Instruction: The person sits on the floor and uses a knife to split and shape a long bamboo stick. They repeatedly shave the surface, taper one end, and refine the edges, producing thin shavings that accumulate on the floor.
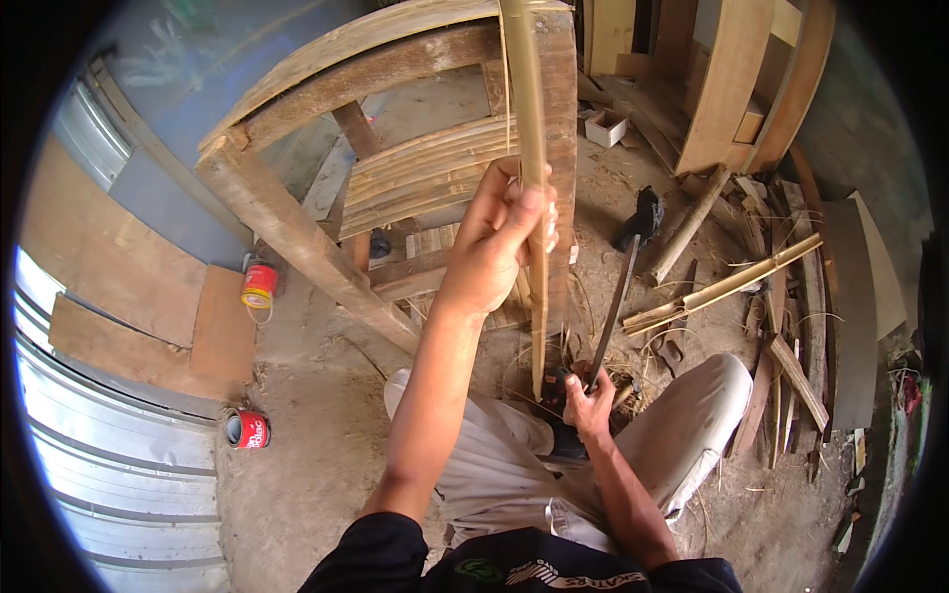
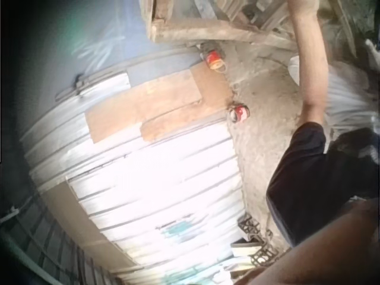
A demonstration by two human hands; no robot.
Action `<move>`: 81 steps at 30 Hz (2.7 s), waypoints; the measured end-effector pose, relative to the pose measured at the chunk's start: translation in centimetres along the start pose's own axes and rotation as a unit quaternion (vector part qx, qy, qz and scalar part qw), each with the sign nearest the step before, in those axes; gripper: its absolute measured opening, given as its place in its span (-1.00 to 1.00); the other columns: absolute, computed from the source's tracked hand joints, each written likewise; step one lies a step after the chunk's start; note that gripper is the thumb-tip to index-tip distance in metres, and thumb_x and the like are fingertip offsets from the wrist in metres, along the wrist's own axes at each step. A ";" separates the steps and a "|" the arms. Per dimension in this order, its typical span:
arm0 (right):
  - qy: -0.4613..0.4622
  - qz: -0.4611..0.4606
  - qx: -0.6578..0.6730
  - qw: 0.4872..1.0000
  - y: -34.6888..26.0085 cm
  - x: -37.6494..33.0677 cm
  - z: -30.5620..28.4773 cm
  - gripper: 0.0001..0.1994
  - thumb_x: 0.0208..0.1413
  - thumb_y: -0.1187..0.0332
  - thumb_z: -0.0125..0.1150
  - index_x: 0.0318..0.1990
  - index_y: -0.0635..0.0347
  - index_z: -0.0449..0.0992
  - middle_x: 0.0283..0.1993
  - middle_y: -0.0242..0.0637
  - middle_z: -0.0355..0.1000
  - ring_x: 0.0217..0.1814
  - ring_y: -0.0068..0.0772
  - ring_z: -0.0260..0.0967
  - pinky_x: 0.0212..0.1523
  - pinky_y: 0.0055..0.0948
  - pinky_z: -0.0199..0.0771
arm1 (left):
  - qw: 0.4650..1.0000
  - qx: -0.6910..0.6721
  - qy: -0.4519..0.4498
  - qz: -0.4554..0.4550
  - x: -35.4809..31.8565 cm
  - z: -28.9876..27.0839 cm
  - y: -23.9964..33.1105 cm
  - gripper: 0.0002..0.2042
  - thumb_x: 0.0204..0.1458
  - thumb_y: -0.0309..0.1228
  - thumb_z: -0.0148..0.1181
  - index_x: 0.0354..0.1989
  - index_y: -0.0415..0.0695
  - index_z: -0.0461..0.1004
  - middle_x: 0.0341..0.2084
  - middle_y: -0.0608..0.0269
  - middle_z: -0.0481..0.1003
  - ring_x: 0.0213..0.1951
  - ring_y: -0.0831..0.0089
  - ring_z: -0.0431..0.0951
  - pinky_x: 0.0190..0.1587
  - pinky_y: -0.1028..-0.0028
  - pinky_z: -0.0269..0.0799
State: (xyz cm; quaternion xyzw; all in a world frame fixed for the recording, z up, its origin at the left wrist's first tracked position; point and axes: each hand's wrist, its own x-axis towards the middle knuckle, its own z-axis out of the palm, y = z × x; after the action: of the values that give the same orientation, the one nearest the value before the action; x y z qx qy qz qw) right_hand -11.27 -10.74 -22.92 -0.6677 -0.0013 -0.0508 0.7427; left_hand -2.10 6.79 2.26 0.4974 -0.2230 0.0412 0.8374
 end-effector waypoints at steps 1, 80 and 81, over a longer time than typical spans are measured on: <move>0.018 -0.057 -0.012 0.998 -1.0 -0.5 0.2 -0.72 0.04 0.29 0.40 -0.25 0.29 0.48 -0.50 -0.51 0.32 -0.50 -0.70 0.20 -0.47 -0.61 0.26 | 0.998 0.052 0.019 0.030 0.0 0.9 0.0 -0.64 0.24 -0.24 0.11 0.10 -0.13 0.26 -0.35 0.37 0.34 -0.32 0.61 0.33 -0.24 0.55 0.31; 0.098 0.011 0.007 0.995 -13.7 10.2 -3.0 -0.63 0.11 0.20 0.35 -0.20 0.42 0.53 -0.44 -0.31 0.50 -0.69 -0.67 0.19 -0.68 -0.60 0.22 | 0.926 0.167 0.000 -0.340 -21.9 -0.7 -16.6 -0.51 0.31 0.02 -0.16 -0.52 -0.13 0.30 -0.71 0.48 0.19 -0.61 0.68 0.15 -0.53 0.55 0.11; 0.090 0.010 0.034 0.995 -13.7 10.1 -3.2 -0.65 0.12 0.21 0.34 -0.21 0.42 0.53 -0.42 -0.29 0.52 -0.69 -0.67 0.18 -0.67 -0.60 0.22 | 0.930 0.184 0.001 -0.317 -22.0 -0.7 -16.9 -0.54 0.31 0.00 -0.14 -0.48 -0.14 0.32 -0.69 0.48 0.20 -0.59 0.68 0.17 -0.52 0.55 0.13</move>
State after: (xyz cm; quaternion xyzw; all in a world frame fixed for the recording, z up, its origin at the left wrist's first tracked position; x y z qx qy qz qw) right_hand -2.45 -16.03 -8.95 -0.6345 0.0711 -0.1032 0.7627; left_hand -16.68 2.25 -20.84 0.6877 -0.0418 -0.1855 0.7007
